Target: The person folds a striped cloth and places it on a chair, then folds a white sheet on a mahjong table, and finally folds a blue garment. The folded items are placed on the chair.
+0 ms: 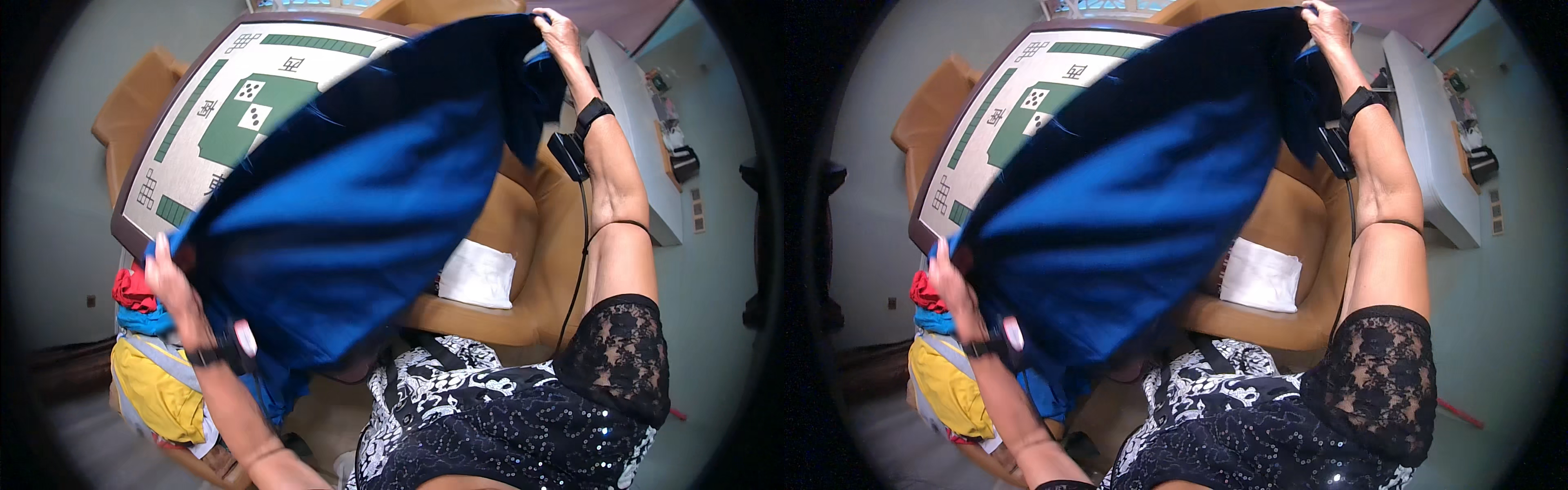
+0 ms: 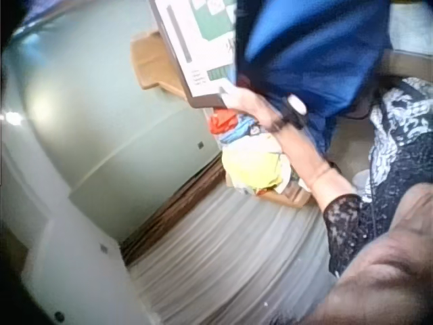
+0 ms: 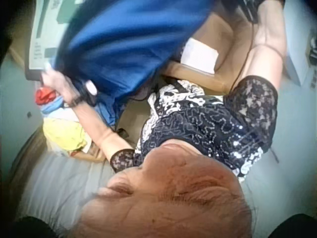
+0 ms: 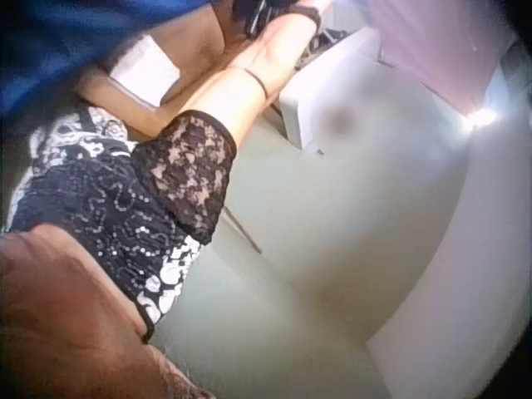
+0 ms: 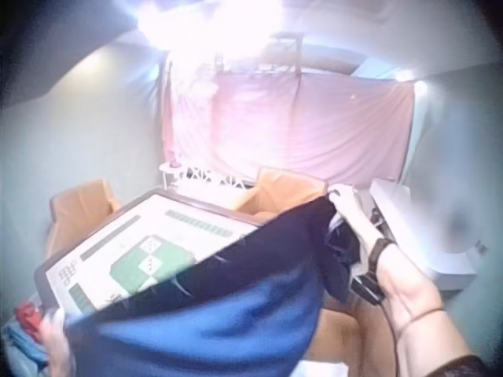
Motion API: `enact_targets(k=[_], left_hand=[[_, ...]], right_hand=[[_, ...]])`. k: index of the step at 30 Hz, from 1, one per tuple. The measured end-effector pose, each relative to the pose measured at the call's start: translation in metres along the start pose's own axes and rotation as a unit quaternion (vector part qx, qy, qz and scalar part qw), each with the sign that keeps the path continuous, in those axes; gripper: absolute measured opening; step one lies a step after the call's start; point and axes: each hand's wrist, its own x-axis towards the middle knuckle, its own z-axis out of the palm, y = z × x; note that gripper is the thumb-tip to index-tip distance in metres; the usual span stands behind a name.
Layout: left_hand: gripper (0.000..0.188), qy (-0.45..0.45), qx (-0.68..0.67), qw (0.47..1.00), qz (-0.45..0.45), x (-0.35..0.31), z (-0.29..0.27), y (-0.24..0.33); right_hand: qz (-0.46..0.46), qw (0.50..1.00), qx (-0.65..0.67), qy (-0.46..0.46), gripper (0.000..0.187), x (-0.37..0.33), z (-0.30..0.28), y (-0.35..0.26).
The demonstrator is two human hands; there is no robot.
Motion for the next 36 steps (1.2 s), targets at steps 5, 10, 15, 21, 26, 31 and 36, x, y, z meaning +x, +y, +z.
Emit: enact_targets(k=[5,10,15,21,26,31,36], left_hand=[[0.057,-0.144,0.033,0.980,-0.131,0.016,0.026,-0.027],[0.039,-0.150,0.220,0.964,-0.003,-0.009,-0.047,-0.104],[0.032,0.017,0.330,0.943,-0.042,-0.076,-0.130,-0.099],[0.055,0.021,0.159,0.961,-0.224,-0.164,-0.163,-0.094],[0.077,-0.054,0.240,0.943,-0.222,-0.180,-0.116,-0.052],[0.068,-0.052,0.282,0.948,-0.135,-0.145,-0.110,-0.062],[0.051,-0.079,0.361,0.929,-0.005,-0.114,-0.112,-0.073]], right_hand=[[0.097,0.989,0.107,0.032,0.033,-0.048,0.004,-0.002],[0.144,0.946,0.279,-0.076,0.017,-0.078,0.011,-0.024],[0.040,0.958,0.201,-0.199,0.020,-0.116,0.017,-0.056],[-0.108,0.941,0.178,-0.268,0.012,-0.198,0.036,-0.111],[-0.068,0.965,0.087,-0.237,0.012,-0.195,0.053,-0.144],[-0.008,0.976,-0.021,-0.216,0.013,-0.200,0.069,-0.157],[-0.060,0.978,-0.133,-0.151,0.010,-0.210,0.075,-0.159]])
